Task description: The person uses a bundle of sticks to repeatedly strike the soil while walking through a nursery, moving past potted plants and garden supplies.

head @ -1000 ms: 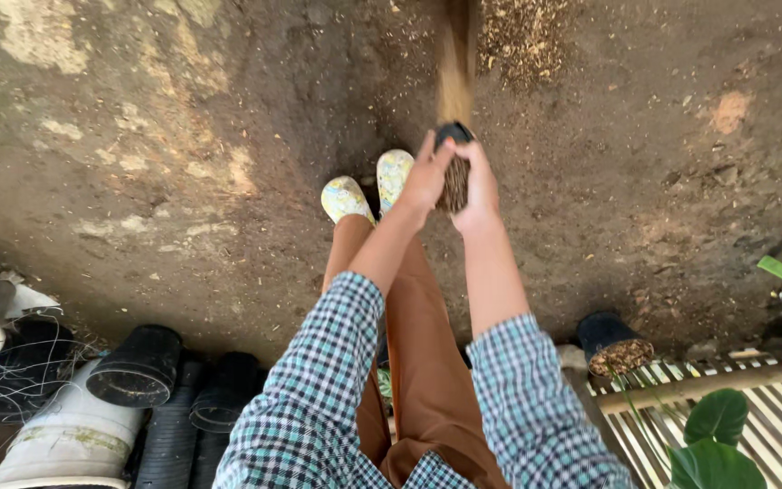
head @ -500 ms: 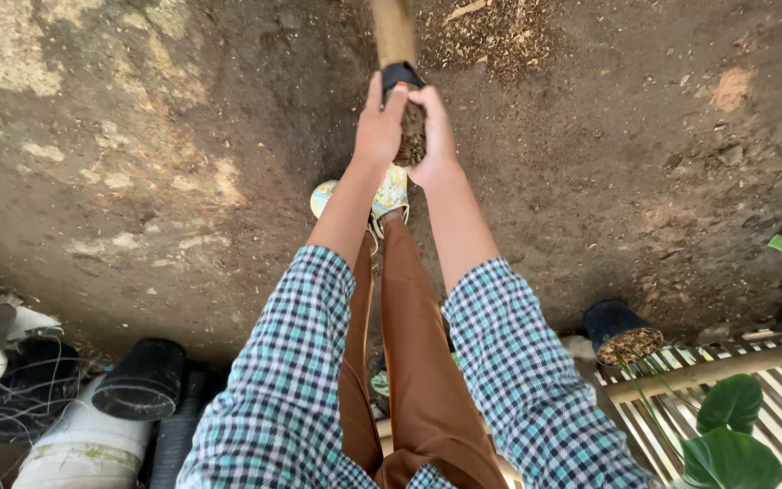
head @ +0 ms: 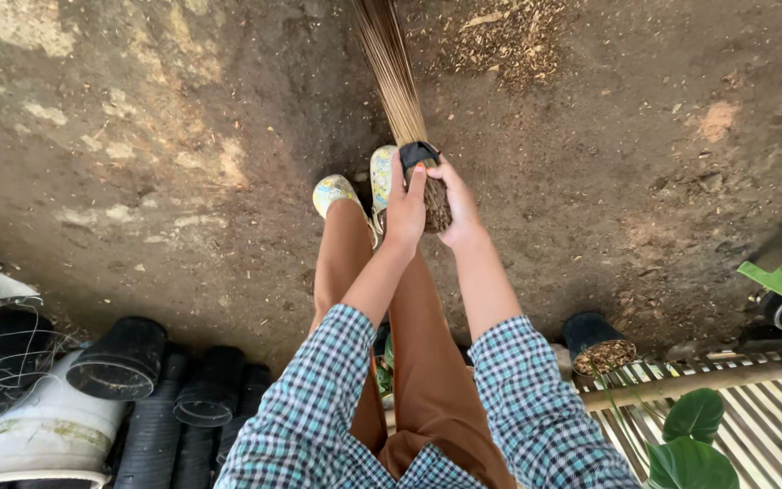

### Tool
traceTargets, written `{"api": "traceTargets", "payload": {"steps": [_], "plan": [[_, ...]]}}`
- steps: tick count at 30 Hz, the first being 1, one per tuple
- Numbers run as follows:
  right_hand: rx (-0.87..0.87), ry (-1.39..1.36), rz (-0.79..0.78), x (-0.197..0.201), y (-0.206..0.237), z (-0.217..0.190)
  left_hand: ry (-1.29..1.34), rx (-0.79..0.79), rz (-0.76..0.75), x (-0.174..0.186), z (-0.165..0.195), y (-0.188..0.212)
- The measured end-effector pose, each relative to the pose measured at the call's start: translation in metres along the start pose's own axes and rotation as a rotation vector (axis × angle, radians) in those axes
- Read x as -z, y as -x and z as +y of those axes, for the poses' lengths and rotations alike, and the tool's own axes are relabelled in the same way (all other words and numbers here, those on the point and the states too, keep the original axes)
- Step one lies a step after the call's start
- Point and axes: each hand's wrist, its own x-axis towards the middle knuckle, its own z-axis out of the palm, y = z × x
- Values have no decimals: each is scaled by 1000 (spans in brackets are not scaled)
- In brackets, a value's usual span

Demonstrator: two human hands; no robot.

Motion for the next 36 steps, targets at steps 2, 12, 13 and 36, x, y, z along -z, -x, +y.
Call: {"api": "traceTargets", "payload": {"steps": [2, 12, 13, 36], "plan": [[-88, -64, 70, 11, -4, 2, -107, 40, -22, -6, -8, -8], [132, 57, 88, 27, 30, 4, 49, 142, -98, -17, -23, 20], [67, 78, 102, 27, 31, 9, 13, 174, -71, -13, -28, 24], [15, 818, -239, -80, 25, 251, 760, -4, 324, 226, -126, 100]]}}
